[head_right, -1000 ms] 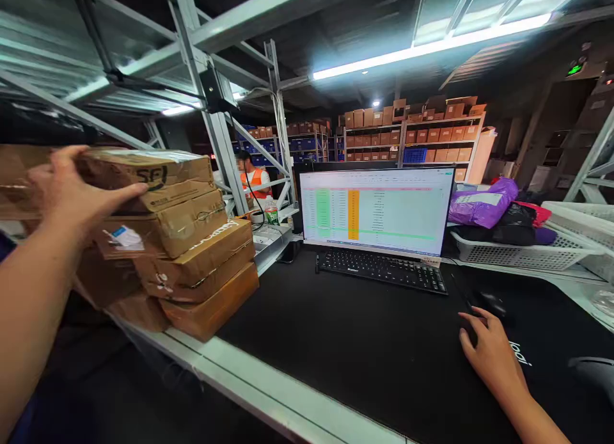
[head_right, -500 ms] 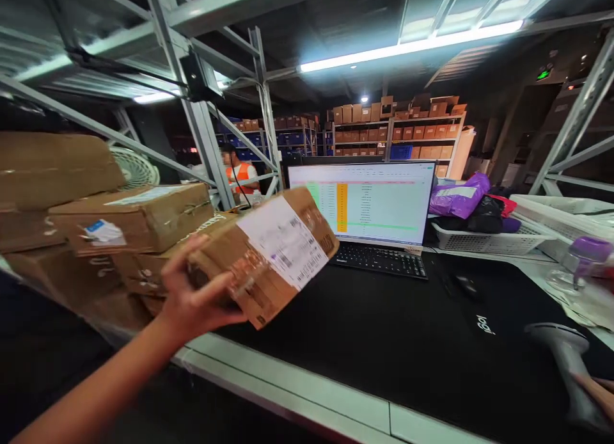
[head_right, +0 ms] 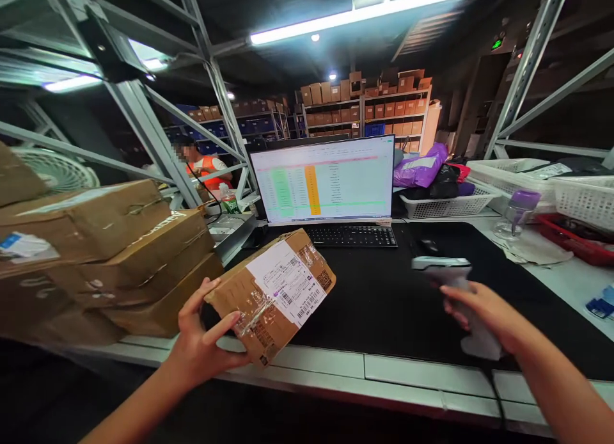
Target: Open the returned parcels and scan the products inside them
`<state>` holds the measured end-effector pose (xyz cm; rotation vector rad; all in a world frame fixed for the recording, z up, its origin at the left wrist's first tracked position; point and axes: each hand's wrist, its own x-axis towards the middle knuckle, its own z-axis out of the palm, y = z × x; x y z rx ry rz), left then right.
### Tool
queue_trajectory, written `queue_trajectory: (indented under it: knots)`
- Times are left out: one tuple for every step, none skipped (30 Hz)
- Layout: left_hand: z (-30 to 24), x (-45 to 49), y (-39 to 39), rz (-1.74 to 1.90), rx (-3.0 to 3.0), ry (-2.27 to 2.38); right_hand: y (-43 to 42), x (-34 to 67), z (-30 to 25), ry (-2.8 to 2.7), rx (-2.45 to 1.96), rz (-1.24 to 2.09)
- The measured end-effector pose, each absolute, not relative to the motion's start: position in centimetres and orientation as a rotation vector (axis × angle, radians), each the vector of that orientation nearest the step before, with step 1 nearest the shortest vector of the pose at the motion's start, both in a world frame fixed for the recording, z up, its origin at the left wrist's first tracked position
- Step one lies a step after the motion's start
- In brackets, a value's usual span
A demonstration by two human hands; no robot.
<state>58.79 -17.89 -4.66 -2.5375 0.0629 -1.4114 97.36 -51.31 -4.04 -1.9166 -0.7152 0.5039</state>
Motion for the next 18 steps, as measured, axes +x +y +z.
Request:
queue_trajectory:
  knots:
    - [-4.8, 58.9, -18.0, -1.397, -2.542, 0.070, -50.8, 95.0, -3.7, -0.792, -1.851, 0.635]
    - [-4.9, 59.0, -18.0, -1.385, -2.550, 0.070, -50.2, 92.5, -3.2, -0.838, -1.830, 0.712]
    - [-5.1, 59.1, -18.1, -1.373, -2.562, 0.066, -49.6, 90.3, -2.8, -0.842, -1.856, 0.749]
    - [-5.2, 59.2, -18.2, -1.363, -2.576, 0.055, -49.1, 88.3, -2.4, -0.865, -1.902, 0.791]
    - [-5.4, 59.3, -18.3, -1.357, -2.588, 0.041, -48.6, 86.7, -2.0, -0.894, -1.942, 0.821]
    - [-5.6, 59.3, -18.5, -1.356, -2.597, 0.029, -48.3, 85.6, -1.6, -0.932, -1.972, 0.846]
    - [-5.8, 59.4, -18.6, -1.361, -2.603, 0.018, -48.2, 84.8, -1.4, -0.981, -1.981, 0.870]
    - [-6.0, 59.3, -18.7, -1.369, -2.606, 0.010, -48.1, 84.4, -1.2, -1.028, -1.974, 0.884]
    - [-6.1, 59.3, -18.8, -1.370, -2.607, -0.001, -48.2, 84.2, -1.1, -1.066, -1.960, 0.892]
    - [-6.2, 59.3, -18.8, -1.363, -2.608, -0.010, -48.4, 84.1, -1.1, -1.087, -1.949, 0.892]
    - [-6.3, 59.2, -18.8, -1.349, -2.610, -0.024, -48.6, 84.2, -1.2, -1.093, -1.944, 0.886]
    - [-6.4, 59.2, -18.8, -1.334, -2.613, -0.038, -48.8, 84.3, -1.3, -1.083, -1.944, 0.880]
    - [-6.5, 59.2, -18.7, -1.319, -2.617, -0.049, -49.0, 84.4, -1.4, -1.056, -1.950, 0.874]
    - [-6.6, 59.1, -18.7, -1.310, -2.622, -0.056, -49.2, 84.6, -1.5, -1.022, -1.960, 0.863]
    - [-6.8, 59.1, -18.7, -1.305, -2.629, -0.066, -49.3, 85.0, -1.7, -0.985, -1.970, 0.846]
    - [-6.9, 59.1, -18.7, -1.305, -2.639, -0.084, -49.5, 85.6, -1.9, -0.950, -1.984, 0.818]
    - [-7.1, 59.0, -18.9, -1.310, -2.653, -0.119, -49.8, 86.6, -2.1, -0.913, -2.006, 0.769]
    - [-7.3, 59.0, -19.1, -1.329, -2.674, -0.176, -50.2, 88.1, -2.5, -0.864, -2.038, 0.703]
